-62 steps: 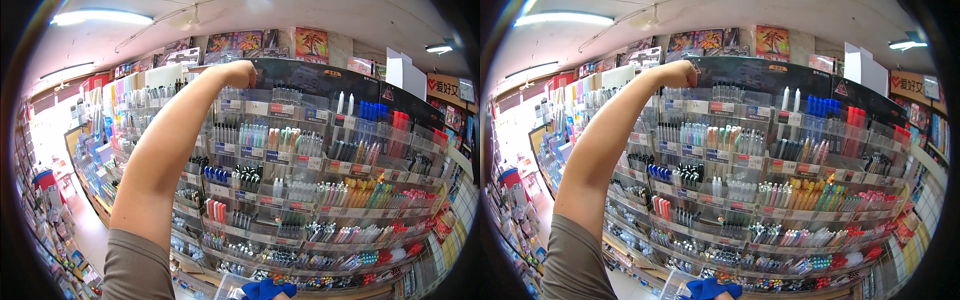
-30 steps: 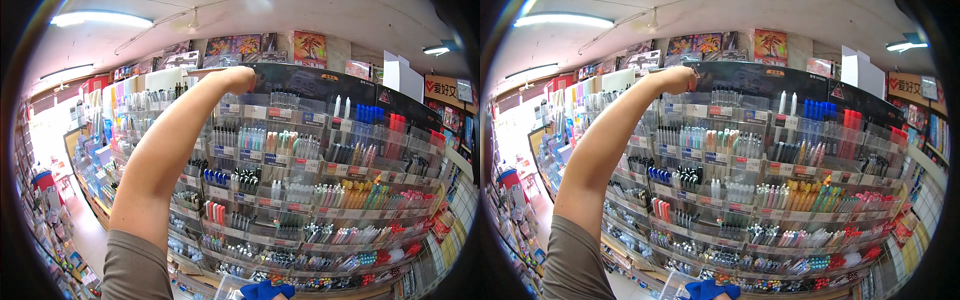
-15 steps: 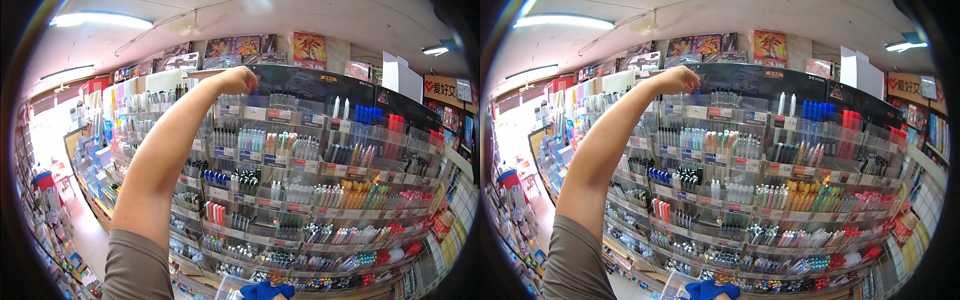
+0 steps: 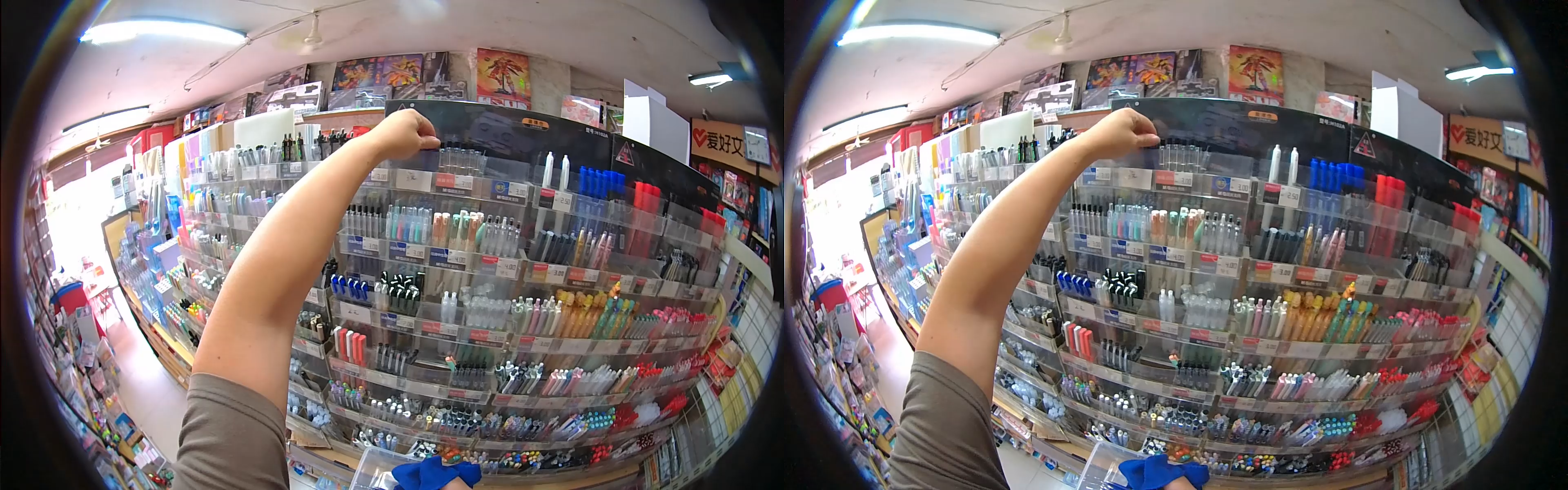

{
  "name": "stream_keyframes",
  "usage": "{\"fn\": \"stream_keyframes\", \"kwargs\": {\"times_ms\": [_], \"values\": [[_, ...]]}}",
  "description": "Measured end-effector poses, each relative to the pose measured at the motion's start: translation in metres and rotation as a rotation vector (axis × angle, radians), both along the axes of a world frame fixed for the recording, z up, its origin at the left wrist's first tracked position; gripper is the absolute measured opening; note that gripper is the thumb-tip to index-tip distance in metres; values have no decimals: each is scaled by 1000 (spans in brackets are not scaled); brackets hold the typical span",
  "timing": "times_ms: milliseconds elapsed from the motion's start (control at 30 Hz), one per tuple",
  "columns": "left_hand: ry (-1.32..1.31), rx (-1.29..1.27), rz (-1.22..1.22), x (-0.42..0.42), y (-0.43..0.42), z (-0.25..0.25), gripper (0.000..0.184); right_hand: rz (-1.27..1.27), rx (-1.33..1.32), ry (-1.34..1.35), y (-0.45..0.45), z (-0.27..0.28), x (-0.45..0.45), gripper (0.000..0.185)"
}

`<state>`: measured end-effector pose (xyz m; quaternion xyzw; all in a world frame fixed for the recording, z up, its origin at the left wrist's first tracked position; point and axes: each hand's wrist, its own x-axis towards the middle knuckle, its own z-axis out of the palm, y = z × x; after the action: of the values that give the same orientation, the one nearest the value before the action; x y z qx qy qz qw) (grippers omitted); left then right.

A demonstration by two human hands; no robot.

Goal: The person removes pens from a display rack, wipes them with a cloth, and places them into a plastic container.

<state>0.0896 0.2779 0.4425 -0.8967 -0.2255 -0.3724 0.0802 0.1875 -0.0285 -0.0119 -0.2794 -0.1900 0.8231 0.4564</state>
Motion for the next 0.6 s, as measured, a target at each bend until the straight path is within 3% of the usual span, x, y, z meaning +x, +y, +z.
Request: {"fn": "stream_keyframes", "kwargs": {"times_ms": [133, 300, 400, 500, 600], "values": [[-158, -14, 9, -10, -5, 11, 21, -4, 1, 3, 0, -1, 1, 55], [-488, 156, -152, -53, -6, 33, 19, -12, 1, 10, -2, -2, -1, 56], [-693, 19, -270, -80, -12, 35, 22, -21, 1, 17, -2, -3, -2, 57], [-649, -134, -319, -96, -40, 6, 26, -37, 20, 35, -2, -5, -1, 58], [-445, -416, -221, -93, -98, -74, 27, -69, 65, 51, 4, -7, 1, 59]]}}
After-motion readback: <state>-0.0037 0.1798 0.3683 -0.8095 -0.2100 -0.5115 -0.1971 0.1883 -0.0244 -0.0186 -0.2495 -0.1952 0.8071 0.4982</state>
